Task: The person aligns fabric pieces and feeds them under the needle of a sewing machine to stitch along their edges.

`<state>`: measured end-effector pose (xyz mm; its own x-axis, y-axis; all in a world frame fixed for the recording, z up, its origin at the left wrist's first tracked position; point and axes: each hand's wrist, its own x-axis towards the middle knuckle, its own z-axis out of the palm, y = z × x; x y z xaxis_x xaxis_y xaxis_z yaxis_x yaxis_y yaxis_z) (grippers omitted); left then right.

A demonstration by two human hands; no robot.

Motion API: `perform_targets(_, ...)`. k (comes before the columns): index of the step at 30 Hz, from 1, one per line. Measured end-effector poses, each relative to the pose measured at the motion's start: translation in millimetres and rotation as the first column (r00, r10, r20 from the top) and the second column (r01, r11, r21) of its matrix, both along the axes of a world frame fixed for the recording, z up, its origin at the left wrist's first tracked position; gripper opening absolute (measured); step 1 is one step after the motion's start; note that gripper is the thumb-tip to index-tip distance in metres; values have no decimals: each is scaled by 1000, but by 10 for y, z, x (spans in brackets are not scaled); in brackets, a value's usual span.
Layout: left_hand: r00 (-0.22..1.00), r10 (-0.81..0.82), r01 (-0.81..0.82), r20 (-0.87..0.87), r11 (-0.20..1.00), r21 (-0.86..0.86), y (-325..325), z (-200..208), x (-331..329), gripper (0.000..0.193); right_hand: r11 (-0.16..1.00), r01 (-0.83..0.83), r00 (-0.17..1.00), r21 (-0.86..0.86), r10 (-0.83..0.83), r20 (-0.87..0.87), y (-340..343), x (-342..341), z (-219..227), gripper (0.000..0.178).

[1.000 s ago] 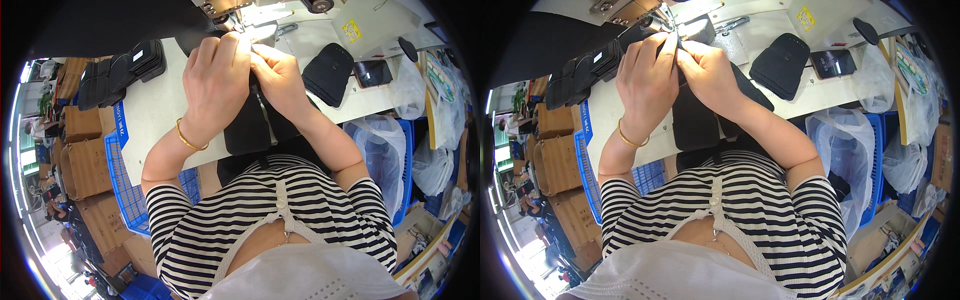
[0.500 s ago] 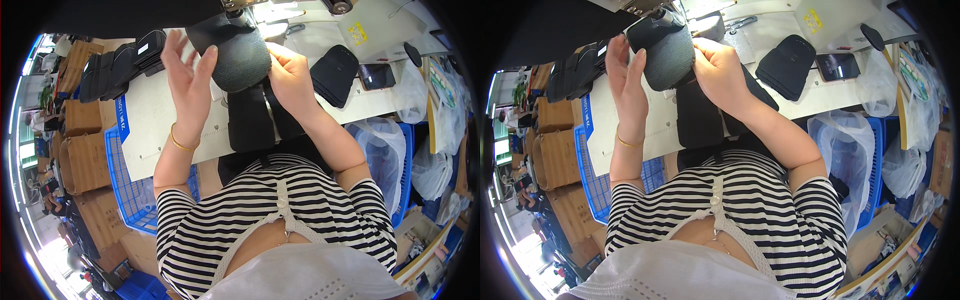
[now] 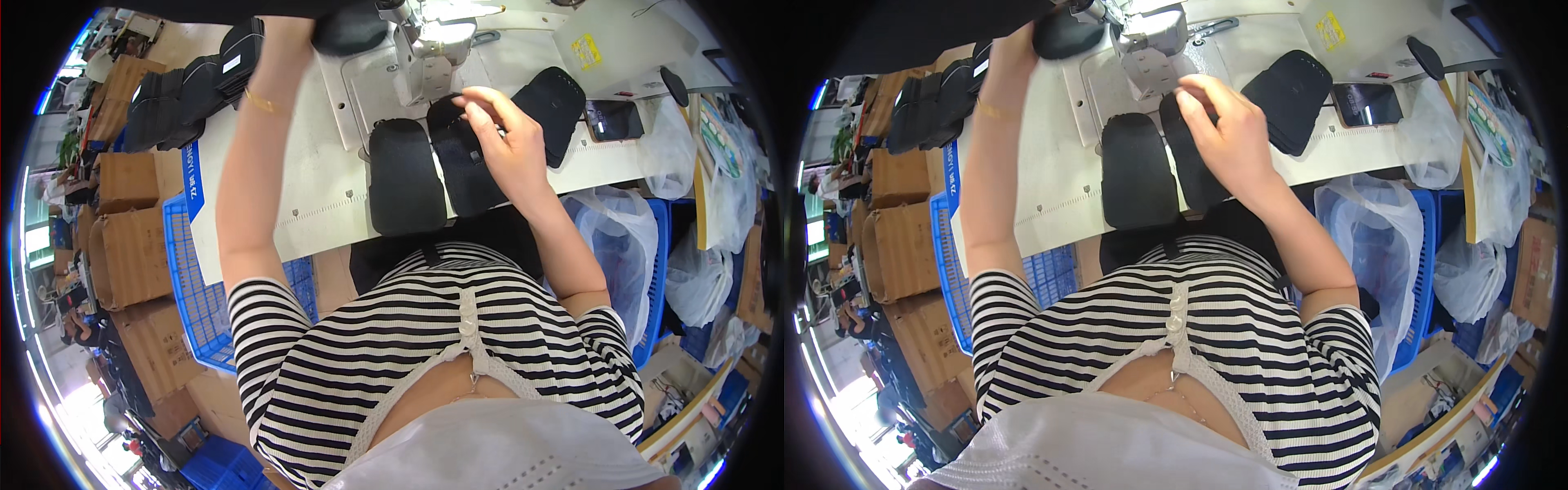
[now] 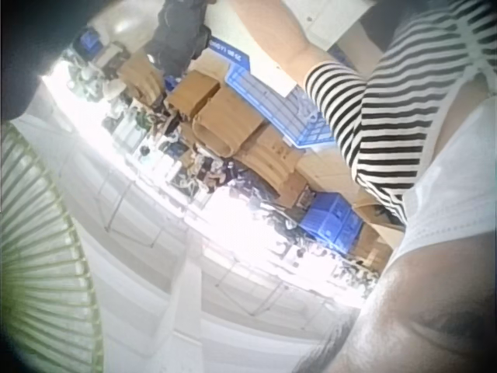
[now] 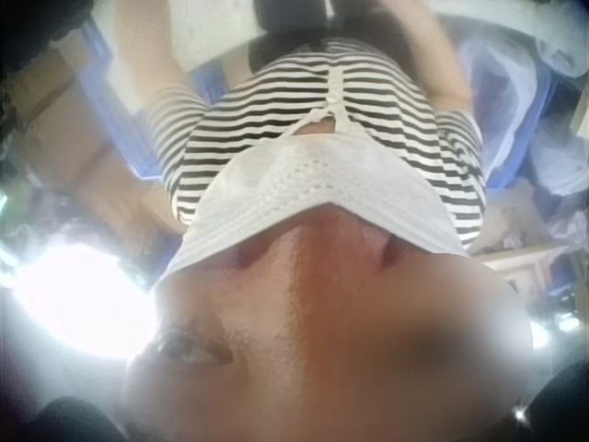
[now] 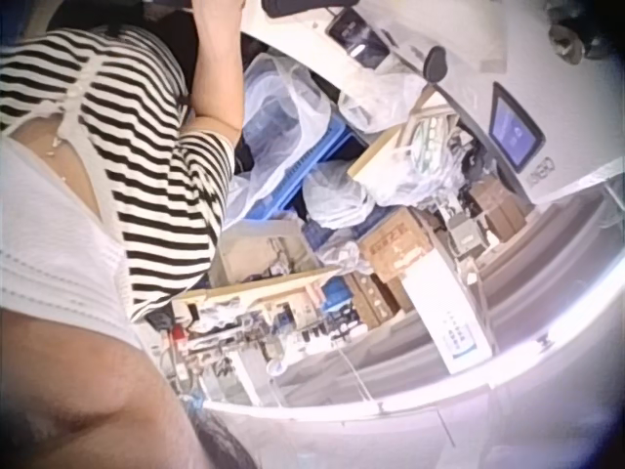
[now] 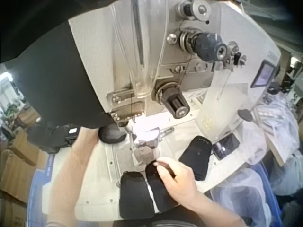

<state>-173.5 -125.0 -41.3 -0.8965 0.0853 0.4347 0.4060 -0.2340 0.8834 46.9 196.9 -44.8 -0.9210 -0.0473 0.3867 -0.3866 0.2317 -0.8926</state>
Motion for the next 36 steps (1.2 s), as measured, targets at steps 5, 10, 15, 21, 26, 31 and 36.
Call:
perform_targets(5,774,221,-607,-593,524,-597,319,63,218,44,664,395,913,635,-204,-354,379,244,-292,58)
perform_targets(10,976,182,24,117,447,-894,968,-223,1965,78,613,340,939,713,-254,-229,435,380,-645,69)
perform_targets(15,964,200,-239,-177,347,-907,1213,-451,2435,82,673,461,870,578,-215,-443,377,337,-743,57)
perform_targets(21,846,180,-533,-502,304,-790,1226,-503,2508,73,801,410,858,437,-176,-482,450,282,-663,33)
perform_targets(26,761,-193,-8,620,952,307,1089,269,2288,23,947,310,796,82,-212,-567,475,66,24,24)
perform_targets(31,850,-158,46,503,973,227,1344,443,2366,22,924,-308,952,-228,300,-69,39,20,204,16)
perform_targets(36,922,31,-173,386,925,339,1263,442,2290,25,967,-213,973,-140,197,-119,51,213,127,11)
